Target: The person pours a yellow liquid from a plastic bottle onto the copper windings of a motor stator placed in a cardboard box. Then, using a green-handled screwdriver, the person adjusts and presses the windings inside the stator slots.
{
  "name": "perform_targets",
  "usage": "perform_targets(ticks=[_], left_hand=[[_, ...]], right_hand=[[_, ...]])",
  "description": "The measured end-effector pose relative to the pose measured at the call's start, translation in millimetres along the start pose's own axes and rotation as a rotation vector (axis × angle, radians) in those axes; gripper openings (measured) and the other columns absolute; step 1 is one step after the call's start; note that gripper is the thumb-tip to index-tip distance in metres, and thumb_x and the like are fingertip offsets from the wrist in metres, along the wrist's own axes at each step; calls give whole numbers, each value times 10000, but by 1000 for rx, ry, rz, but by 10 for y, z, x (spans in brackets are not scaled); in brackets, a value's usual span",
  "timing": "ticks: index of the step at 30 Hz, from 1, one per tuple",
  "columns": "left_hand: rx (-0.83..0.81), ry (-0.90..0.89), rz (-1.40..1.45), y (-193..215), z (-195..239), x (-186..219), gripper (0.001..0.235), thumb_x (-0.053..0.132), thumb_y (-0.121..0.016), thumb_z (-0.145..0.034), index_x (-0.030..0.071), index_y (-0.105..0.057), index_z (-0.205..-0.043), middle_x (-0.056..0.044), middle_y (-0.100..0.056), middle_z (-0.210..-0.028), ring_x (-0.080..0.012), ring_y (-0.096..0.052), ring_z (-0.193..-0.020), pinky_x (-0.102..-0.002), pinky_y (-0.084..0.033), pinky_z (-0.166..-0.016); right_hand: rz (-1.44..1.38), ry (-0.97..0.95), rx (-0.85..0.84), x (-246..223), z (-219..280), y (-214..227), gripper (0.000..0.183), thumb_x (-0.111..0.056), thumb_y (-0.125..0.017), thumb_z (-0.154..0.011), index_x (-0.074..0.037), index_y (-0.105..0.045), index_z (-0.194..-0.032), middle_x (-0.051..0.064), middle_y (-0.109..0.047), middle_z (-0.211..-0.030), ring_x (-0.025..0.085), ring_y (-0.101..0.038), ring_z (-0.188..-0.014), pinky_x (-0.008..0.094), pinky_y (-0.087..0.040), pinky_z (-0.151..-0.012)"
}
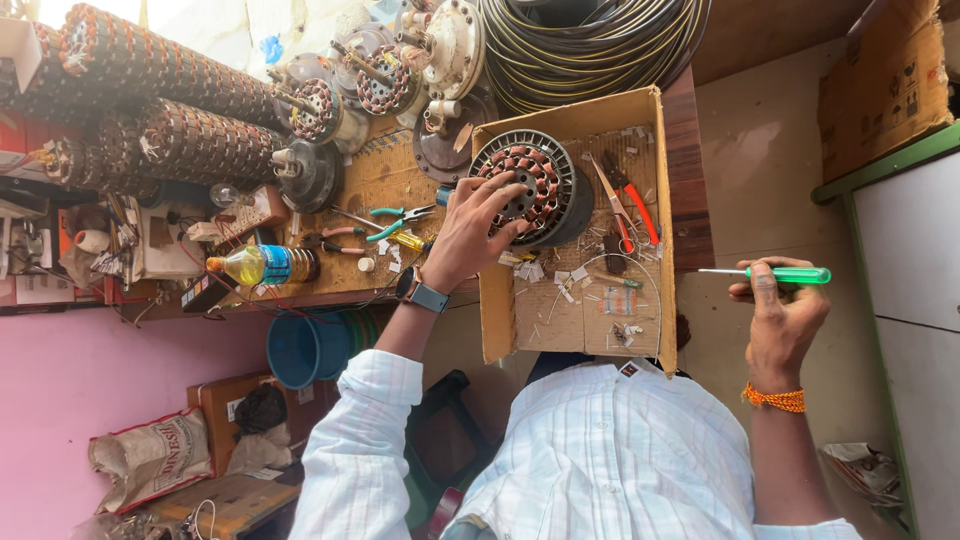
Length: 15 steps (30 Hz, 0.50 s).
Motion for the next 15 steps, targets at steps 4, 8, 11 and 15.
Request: perform_targets(ticks=[4, 8, 11, 15], left_hand=[[-8, 37, 35, -24, 23, 14, 908, 402, -850, -802, 146, -416, -1556, -65, -618, -1418, -302, -502, -1238, -453, -384, -1115], [44, 79, -33, -69, 82, 40, 1003, 414, -861, -811, 162, -292, -1598, -22, -659, -1330, -277, -520, -1229, -438, -372, -1032], [125, 88, 7, -113, 107, 51, 871, 340, -851, -825, 126, -345, -1501, -16, -667, -1341, -267, -517, -1178, -431, -367, -975], [177, 142, 14, -217, 151, 41, 619, 269, -863, -838, 137, -448, -1279, -21, -675, -1318, -257, -505, -1113, -443, -356, -947]], right_hand=[[-13, -8, 10, 14, 0, 22, 128, -111, -653, -1084, 1, -608, -1126, 102, -704, -1019, 131, -666, -779, 277, -600, -757], [-6, -20, 12, 48, 0, 12, 125, -104, -657, -1077, 3, -613, -1125, 103, -706, -1019, 132, -668, -777, 278, -599, -755], [7, -22, 2, 55, -1, -16, 120, -99, -654, -1079, 6, -612, -1120, 107, -706, -1014, 135, -671, -779, 279, -599, -755], [-4, -25, -22, 63, 2, -91, 116, -93, -651, -1075, 4, -609, -1122, 105, -706, -1014, 134, -671, -774, 279, -598, -749]])
Point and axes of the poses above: each hand's wrist, its own z-axis away from the middle knuckle, its own y-axis out of the back of the hand, x = y × z, the point moved 7 cm from there along -z, towards the middle knuckle
